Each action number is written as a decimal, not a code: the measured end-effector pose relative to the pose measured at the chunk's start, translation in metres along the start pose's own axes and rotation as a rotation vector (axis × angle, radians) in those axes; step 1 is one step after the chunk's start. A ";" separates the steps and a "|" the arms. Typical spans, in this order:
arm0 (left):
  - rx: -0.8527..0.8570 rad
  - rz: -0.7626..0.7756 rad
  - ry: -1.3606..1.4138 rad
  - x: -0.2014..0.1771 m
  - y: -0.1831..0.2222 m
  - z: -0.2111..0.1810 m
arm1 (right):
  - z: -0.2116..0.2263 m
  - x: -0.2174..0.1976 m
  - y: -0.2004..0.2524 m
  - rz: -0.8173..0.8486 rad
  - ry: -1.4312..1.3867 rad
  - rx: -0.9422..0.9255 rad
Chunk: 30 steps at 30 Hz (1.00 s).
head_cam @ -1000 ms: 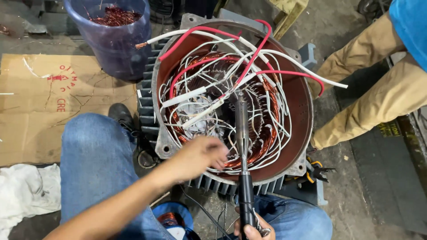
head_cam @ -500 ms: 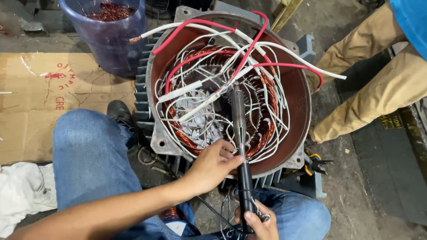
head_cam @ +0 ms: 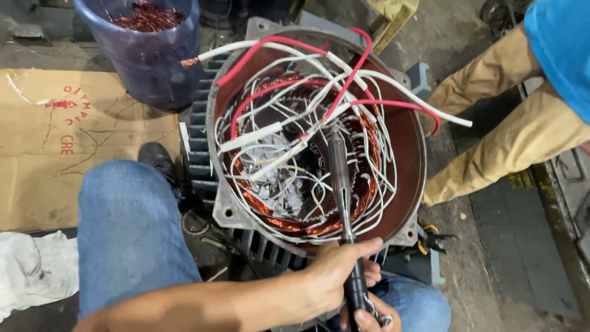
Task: Connecting and organizing wires inside an electric motor stator using a handheld tool
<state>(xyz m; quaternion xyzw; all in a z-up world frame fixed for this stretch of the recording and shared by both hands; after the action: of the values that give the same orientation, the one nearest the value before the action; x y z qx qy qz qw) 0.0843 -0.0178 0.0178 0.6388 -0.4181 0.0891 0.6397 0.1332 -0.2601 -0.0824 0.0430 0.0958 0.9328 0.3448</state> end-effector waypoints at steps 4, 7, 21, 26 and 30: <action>0.006 -0.055 -0.049 -0.002 -0.007 0.009 | 0.029 0.020 -0.003 -0.011 0.048 -0.066; 0.054 -0.004 0.106 -0.001 -0.016 0.015 | 0.034 0.021 0.000 -0.107 0.001 -0.045; 0.119 0.038 0.119 0.015 -0.034 0.024 | 0.043 -0.012 -0.008 -0.030 0.164 0.034; 0.133 0.045 0.166 0.009 -0.039 0.028 | 0.053 -0.004 -0.009 -0.119 0.260 0.146; 0.107 0.068 0.099 0.010 -0.019 0.015 | 0.008 -0.067 0.006 -0.054 0.392 0.017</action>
<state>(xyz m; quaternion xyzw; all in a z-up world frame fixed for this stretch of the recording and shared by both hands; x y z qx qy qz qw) 0.0962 -0.0381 0.0076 0.6524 -0.4021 0.1645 0.6210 0.1818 -0.3072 -0.0740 -0.1391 0.1701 0.9129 0.3440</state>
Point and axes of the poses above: each hand's wrist, its own y-axis away from the middle knuckle, its own x-axis out of the palm, z = x × y, the point moved 5 cm from there along -y, towards the middle knuckle, and after that the axes turned 2 degrees about -z, right-handed, at the moved point
